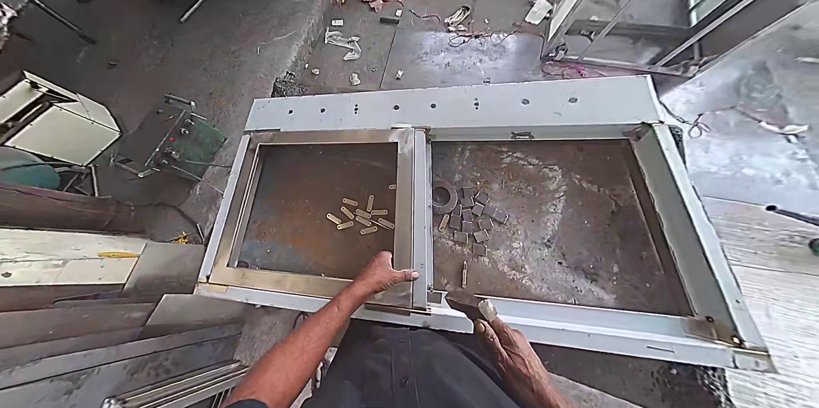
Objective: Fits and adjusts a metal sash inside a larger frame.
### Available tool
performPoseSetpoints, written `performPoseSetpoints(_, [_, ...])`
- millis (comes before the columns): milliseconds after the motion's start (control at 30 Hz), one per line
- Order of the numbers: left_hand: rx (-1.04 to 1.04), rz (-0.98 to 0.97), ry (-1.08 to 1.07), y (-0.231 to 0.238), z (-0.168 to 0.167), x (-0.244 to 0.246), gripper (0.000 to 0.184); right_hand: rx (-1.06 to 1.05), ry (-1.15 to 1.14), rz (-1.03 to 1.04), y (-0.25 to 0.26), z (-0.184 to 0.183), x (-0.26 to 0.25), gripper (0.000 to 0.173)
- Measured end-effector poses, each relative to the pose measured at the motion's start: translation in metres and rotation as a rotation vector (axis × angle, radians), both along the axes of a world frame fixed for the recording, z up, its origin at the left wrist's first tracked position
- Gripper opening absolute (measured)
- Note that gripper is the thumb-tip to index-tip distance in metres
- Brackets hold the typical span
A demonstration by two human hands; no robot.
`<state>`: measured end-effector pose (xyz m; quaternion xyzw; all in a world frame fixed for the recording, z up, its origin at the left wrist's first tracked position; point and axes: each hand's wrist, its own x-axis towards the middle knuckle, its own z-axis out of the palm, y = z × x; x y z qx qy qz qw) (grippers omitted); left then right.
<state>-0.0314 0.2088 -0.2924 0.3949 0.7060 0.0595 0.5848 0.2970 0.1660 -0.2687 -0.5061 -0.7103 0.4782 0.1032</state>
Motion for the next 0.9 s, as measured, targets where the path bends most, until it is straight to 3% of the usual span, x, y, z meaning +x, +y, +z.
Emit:
performPoseSetpoints(100, [0.116,0.368,-0.217,0.037,0.0,0.001,0.058,-0.044,0.02,0.009,0.011,0.003,-0.003,0.054])
performPoseSetpoints(200, [0.177,0.538,-0.253,0.105,0.001,-0.003,0.055,-0.065,-0.017,-0.008,0.021,0.008,-0.004,0.053])
performPoseSetpoints(433, [0.25,0.593,-0.183,0.238,0.0,-0.027,0.056,-0.026,-0.065,-0.168,0.035,0.019,-0.017,0.05])
performPoseSetpoints(533, [0.196,0.558,-0.177,0.25,-0.002,-0.032,0.059,-0.027,-0.097,-0.241,0.06,0.014,-0.027,0.051])
performPoseSetpoints(667, [0.179,0.54,-0.205,0.251,-0.005,-0.036,0.059,0.076,-0.145,-0.247,0.129,0.011,-0.061,0.068])
performPoseSetpoints(900, [0.138,0.567,-0.256,0.252,-0.008,-0.04,0.062,0.244,-0.181,-0.021,0.286,0.026,-0.142,0.058])
